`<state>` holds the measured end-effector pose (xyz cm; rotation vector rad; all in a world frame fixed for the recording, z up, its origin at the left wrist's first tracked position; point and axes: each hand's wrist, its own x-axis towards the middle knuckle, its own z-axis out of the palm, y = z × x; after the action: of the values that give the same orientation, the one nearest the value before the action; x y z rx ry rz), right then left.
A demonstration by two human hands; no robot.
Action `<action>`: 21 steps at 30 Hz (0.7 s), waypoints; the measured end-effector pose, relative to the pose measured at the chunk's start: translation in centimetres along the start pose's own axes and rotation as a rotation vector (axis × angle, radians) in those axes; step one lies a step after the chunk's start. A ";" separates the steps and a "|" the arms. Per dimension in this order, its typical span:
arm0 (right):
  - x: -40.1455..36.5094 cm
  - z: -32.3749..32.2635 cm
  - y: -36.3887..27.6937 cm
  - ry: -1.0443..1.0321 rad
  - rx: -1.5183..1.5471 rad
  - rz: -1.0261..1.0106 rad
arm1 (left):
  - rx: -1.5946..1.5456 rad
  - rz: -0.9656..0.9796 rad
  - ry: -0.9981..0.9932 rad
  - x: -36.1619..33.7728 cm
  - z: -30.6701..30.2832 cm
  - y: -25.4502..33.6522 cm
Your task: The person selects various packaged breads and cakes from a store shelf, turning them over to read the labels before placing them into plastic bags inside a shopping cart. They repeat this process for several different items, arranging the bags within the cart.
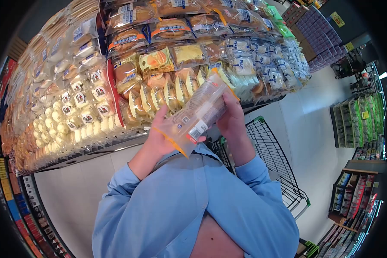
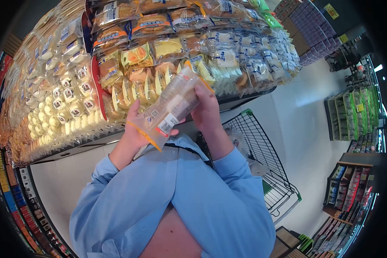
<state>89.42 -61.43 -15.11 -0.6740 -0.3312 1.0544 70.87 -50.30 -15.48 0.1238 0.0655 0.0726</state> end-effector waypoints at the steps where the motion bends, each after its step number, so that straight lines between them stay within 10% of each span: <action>1: -0.3 -0.8 -0.3 0.034 -0.006 -0.054 | 0.011 0.055 0.026 -0.1 0.0 -0.2; 5: -1.9 -4.1 -1.4 0.147 -0.006 -0.196 | 0.177 0.173 -0.080 0.9 -0.8 -1.6; 10: -5.4 -7.2 -2.8 0.148 0.083 -0.208 | 0.554 0.217 0.273 4.0 -1.0 -5.0; 21: -17.4 -22.3 -6.6 -0.159 0.297 -0.035 | 0.828 -0.139 0.343 12.4 -4.0 -12.3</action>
<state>98.11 -86.61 -26.55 -0.3187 -0.3142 1.0988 83.75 -61.04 -21.73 0.9339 0.4459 -0.0778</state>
